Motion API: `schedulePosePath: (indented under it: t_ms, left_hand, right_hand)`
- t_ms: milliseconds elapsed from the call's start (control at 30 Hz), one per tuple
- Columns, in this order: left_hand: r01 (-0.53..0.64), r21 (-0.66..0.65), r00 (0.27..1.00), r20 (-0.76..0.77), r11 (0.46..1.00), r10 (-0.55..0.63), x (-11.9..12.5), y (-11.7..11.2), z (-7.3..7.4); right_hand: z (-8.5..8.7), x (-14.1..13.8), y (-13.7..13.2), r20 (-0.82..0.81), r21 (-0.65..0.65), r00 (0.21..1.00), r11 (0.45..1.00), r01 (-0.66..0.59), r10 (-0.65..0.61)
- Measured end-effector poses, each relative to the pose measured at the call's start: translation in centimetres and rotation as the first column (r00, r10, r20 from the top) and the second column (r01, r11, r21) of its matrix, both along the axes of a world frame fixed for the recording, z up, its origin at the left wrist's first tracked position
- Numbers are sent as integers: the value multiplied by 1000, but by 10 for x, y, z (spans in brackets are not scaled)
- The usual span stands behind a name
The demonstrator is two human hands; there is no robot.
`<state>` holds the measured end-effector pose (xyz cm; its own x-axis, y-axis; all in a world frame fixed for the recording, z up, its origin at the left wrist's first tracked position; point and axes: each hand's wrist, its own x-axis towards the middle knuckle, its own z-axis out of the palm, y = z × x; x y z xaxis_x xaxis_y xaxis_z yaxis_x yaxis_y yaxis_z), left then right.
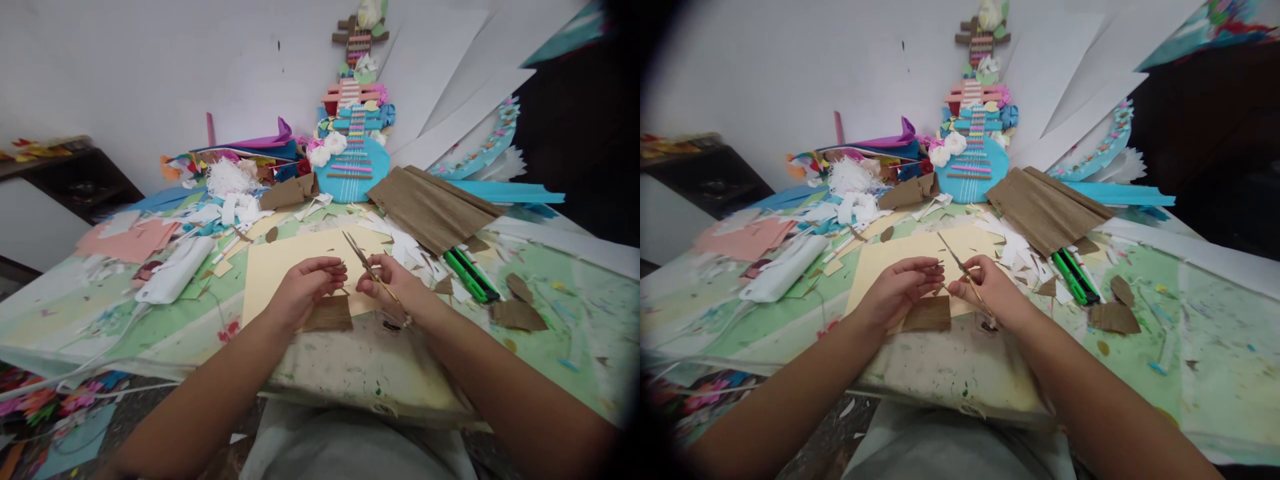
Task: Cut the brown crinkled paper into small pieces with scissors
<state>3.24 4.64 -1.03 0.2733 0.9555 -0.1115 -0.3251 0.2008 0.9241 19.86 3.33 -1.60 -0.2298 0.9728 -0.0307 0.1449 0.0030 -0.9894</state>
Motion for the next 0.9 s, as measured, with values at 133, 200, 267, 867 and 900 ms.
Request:
schedulePosePath:
  t_ms: [133,200,267,867,900]
  left_hand:
    - [-90,146,988,-109,985,106,0,2,-4]
    - [-144,241,955,-222,960,199,-2,4,-7]
    - [-183,352,893,-330,918,305,-6,6,-9]
    - [-165,299,957,-181,940,225,-1,3,-5]
    - [-168,297,962,-158,940,222,-1,2,-5]
  right_hand:
    - [-4,1,0,274,115,953,988,103,-131]
    - [-1,1,-3,409,195,884,968,156,-225]
    - [3,0,-5,515,248,808,952,178,-285]
    - [16,-4,-12,649,334,747,937,-105,-147]
    - [16,-4,-12,654,350,741,930,-116,-153]
